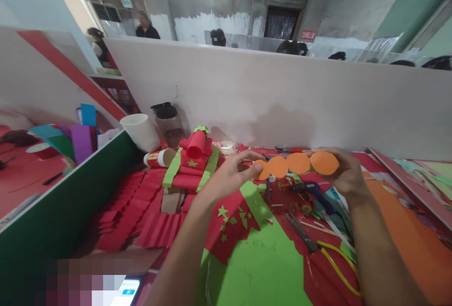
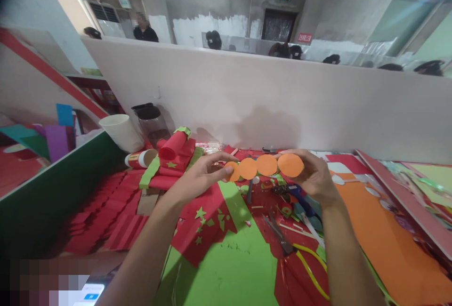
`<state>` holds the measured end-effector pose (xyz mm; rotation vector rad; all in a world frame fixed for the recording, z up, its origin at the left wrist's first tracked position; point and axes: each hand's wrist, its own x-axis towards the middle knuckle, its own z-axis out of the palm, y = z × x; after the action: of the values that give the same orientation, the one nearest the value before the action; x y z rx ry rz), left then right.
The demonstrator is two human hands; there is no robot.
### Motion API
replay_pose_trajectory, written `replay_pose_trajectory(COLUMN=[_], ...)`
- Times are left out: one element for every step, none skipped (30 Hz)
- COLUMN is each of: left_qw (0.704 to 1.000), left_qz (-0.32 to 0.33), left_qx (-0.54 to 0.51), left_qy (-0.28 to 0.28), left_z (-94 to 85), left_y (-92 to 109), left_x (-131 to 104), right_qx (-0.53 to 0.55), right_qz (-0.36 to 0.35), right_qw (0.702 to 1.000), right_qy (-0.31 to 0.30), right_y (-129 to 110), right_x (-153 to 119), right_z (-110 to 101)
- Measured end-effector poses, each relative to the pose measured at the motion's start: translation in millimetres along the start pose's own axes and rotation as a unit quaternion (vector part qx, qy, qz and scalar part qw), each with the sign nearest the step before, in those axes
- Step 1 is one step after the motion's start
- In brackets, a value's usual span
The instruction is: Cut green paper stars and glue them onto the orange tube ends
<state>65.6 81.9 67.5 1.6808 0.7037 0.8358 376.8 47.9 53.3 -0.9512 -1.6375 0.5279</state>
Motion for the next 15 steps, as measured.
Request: replay_pose_trajectory(left_qw=[1.0, 1.0, 1.0, 1.0, 1.0, 1.0, 1.0, 0.999, 0.999, 0.998, 0.996, 0.995, 0.993, 0.992, 0.991], left_qz=[0.0, -0.002, -0.004, -0.005, -0.005, -0.005, -0.006, -0.009, -0.013, -0.018, -0.023, -0.026, -0.028, -0.031, -0.035], left_qx=[0.0, -0.001, -0.004, -0.008, -0.013, -0.016, -0.018, -0.017, -0.015, -0.013, -0.009, -0.003, 0.007, 0.02, 0.034], left_qy=[-0.001, 0.0, 0.001, 0.003, 0.006, 0.012, 0.02, 0.031, 0.045, 0.062, 0.081, 0.098, 0.112, 0.122, 0.128], left_z=[-0.2, -0.5, -0.7, -1.0, -1.4, -2.1, -3.0, -4.3, -5.8, -7.6, -9.4, -11.2, -12.7, -13.8, -14.5], left_y=[0, 0, 1, 2, 3, 4, 5, 6, 5, 4, 3, 1, 0, -1, -2], left_x=[0, 0, -1, -1, -1, -2, -2, -2, -1, -1, 0, 0, 1, 1, 1], right_qx=[0.001, 0.002, 0.003, 0.003, 0.002, -0.001, -0.005, -0.008, -0.01, -0.01, -0.01, -0.01, -0.01, -0.011, -0.013], right_qz=[0.0, 0.0, -0.002, -0.006, -0.011, -0.017, -0.021, -0.024, -0.025, -0.024, -0.021, -0.016, -0.012, -0.01, -0.009], right_qw=[1.0, 1.0, 1.0, 1.0, 1.0, 1.0, 1.0, 1.0, 1.0, 1.0, 1.0, 1.0, 1.0, 1.0, 1.0], right_qy=[0.001, 0.002, 0.001, -0.001, -0.003, -0.003, -0.003, 0.0, 0.003, 0.009, 0.014, 0.019, 0.022, 0.025, 0.027], right_y=[0, 0, 0, 0, 0, 0, 0, 0, 1, 1, 0, 0, -1, -2, -3], right_x=[0, -1, -1, -1, -1, -1, 0, 0, 1, 1, 1, 1, 1, 1, 1], right_z=[0, 0, -1, -1, -2, -3, -3, -4, -4, -4, -4, -4, -4, -4, -4])
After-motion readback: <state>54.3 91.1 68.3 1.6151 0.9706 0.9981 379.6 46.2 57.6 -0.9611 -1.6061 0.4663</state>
